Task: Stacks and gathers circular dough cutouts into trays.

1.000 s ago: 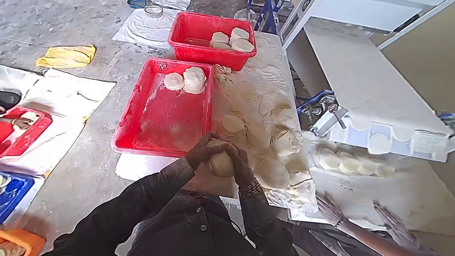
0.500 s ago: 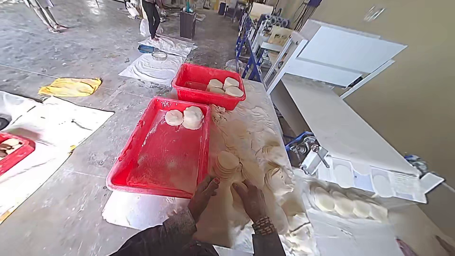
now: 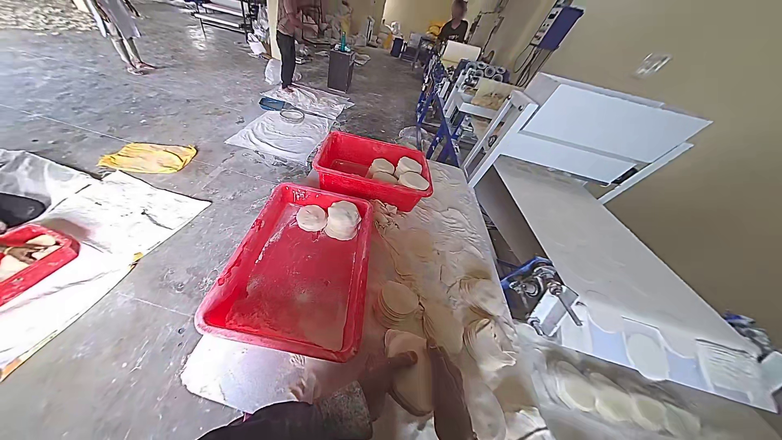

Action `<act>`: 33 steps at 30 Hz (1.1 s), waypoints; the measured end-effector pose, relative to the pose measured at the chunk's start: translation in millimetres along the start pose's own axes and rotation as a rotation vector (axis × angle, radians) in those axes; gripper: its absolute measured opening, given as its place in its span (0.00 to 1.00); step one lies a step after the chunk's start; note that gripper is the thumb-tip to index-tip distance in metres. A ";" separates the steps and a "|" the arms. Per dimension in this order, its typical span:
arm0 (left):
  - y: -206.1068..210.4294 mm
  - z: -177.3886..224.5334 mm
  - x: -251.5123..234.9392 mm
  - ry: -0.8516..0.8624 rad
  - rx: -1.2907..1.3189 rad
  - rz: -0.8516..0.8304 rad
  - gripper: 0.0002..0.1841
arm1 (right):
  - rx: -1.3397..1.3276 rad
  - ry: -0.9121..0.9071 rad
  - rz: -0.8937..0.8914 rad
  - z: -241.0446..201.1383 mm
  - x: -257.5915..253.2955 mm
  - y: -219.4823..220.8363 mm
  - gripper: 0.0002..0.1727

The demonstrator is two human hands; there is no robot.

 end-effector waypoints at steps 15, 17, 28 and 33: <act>-69.3 121.7 -1.2 0.300 -0.271 0.013 0.21 | -0.425 0.282 -0.568 -39.2 32.6 123.0 0.24; -90.6 144.8 -11.5 0.340 -0.248 0.082 0.19 | -0.331 0.250 -0.544 -56.9 23.4 150.7 0.22; -215.4 286.6 -167.3 0.432 -0.338 0.292 0.36 | -0.122 -0.001 -0.331 -122.4 -73.2 359.6 0.30; -249.9 329.5 -256.4 0.517 -0.414 0.344 0.32 | 0.018 -0.122 -0.194 -121.5 -118.8 427.2 0.30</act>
Point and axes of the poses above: each hand's wrist, its own x-axis away from the middle knuckle, its own y-axis out of the palm, z = x × y, the point moved 10 cm from there along -x, towards the middle knuckle, and after that the axes turned 13 degrees about z, right-handed, at the moved point
